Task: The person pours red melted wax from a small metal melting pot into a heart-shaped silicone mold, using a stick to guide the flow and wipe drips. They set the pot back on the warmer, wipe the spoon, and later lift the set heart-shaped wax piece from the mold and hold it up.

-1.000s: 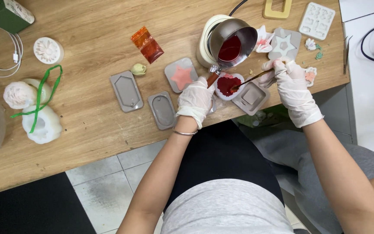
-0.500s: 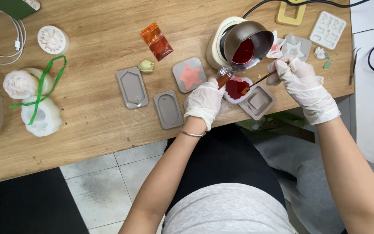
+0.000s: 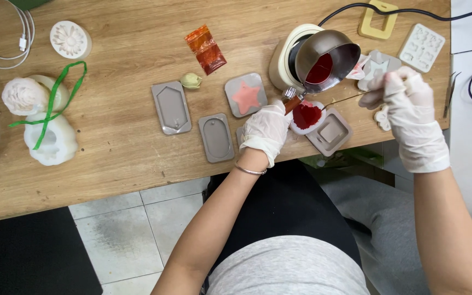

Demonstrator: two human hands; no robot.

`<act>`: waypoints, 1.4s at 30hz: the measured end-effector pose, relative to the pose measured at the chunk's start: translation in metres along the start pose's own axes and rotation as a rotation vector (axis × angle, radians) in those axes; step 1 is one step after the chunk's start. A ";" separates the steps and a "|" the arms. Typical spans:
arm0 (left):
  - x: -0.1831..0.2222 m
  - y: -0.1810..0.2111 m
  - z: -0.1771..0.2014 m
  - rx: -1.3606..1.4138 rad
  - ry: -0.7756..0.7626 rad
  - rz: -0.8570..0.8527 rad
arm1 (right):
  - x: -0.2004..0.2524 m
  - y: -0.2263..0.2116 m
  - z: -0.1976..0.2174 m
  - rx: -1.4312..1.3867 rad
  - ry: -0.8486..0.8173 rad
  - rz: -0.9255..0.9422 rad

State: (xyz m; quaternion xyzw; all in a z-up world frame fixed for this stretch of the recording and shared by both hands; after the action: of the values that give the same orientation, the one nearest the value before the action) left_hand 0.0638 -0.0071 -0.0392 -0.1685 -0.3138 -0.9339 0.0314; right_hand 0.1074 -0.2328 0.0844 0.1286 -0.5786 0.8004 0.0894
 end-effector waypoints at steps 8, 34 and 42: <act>0.000 0.003 0.006 -0.040 -0.031 -0.008 | -0.015 0.043 0.037 -0.549 0.200 0.251; 0.000 0.001 0.011 -0.111 -0.043 -0.061 | 0.032 0.084 0.005 -0.839 0.365 0.129; 0.003 -0.003 0.023 0.094 0.035 -0.149 | 0.054 0.116 -0.009 -0.717 0.342 0.068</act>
State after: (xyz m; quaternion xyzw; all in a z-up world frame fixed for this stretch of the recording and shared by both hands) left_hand 0.0669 0.0094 -0.0230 -0.1267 -0.3685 -0.9206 -0.0249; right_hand 0.0213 -0.2613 -0.0062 -0.0648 -0.8021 0.5600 0.1972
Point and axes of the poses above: each hand's wrist, its own x-axis away from the middle knuckle, its own z-axis out of the back of the hand, y = z × x, the point moved 7 cm from there along -x, towards the middle knuckle, and after that the axes turned 5 degrees about -x, right-handed, at the moved point
